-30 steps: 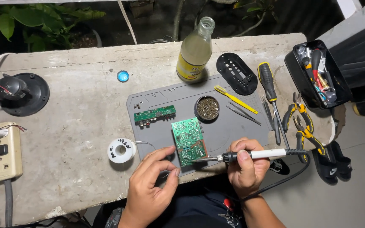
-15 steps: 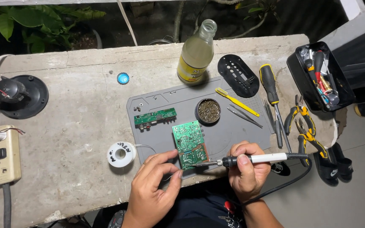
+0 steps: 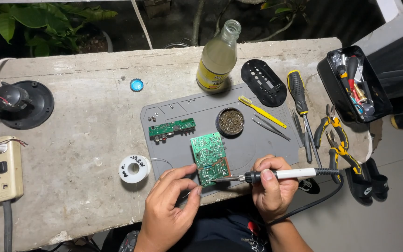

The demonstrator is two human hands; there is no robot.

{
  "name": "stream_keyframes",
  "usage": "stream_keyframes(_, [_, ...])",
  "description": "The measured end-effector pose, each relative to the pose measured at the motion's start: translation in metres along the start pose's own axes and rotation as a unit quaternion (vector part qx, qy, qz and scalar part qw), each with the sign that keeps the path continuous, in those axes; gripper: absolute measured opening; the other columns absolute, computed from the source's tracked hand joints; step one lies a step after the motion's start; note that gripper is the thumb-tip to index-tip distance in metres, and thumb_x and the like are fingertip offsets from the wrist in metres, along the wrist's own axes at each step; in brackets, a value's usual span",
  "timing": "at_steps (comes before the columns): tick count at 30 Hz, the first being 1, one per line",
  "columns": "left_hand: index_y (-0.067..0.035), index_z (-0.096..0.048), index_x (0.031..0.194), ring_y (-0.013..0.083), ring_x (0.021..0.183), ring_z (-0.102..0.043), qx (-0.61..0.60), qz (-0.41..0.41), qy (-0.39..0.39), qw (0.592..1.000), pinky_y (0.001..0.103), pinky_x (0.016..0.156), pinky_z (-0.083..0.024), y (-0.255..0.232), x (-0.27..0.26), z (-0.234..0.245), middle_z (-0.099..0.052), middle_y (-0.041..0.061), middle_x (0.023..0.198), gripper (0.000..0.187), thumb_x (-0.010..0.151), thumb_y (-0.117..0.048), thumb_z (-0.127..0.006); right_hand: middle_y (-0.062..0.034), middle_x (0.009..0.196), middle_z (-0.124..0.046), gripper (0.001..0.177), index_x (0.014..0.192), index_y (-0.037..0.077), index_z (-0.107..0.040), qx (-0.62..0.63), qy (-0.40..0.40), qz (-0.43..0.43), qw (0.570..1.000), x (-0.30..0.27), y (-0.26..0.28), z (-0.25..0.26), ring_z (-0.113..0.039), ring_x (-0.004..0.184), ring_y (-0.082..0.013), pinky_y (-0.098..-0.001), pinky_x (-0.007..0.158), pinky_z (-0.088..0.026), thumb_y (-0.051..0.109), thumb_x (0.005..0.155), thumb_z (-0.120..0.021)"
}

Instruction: Soldering electronic components onto a printed circuit board using a soldering iron and solder wire.

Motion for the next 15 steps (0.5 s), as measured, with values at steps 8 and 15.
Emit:
stream_keyframes(8, [-0.004, -0.075, 0.097, 0.0320, 0.113, -0.085, -0.008, -0.008, -0.040, 0.999, 0.043, 0.101, -0.068, -0.002, 0.000, 0.002, -0.085, 0.020, 0.121, 0.006, 0.102, -0.005, -0.078, -0.0109, 0.084, -0.057, 0.023, 0.101, 0.004, -0.063, 0.000, -0.008, 0.002, 1.000, -0.002, -0.004, 0.003, -0.053, 0.072, -0.0201, -0.0329, 0.063, -0.044, 0.026, 0.105, -0.067])
stream_keyframes(15, [-0.008, -0.075, 0.101, 0.0241, 0.107, -0.085, 0.040, 0.017, -0.063, 0.997, 0.032, 0.091, -0.068, -0.003, -0.009, 0.020, -0.083, 0.013, 0.120, 0.004, 0.102, -0.008, -0.079, -0.0104, 0.084, -0.057, 0.022, 0.102, 0.005, -0.063, -0.005, -0.004, 0.002, 1.000, -0.002, -0.004, 0.003, -0.053, 0.072, -0.0198, -0.0327, 0.065, -0.043, 0.026, 0.105, -0.067])
Point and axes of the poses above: each hand's wrist, its own x-axis towards the middle knuckle, its own z-axis out of the back of the hand, y = z × x, the point moved 4 cm from there along x, towards the middle knuckle
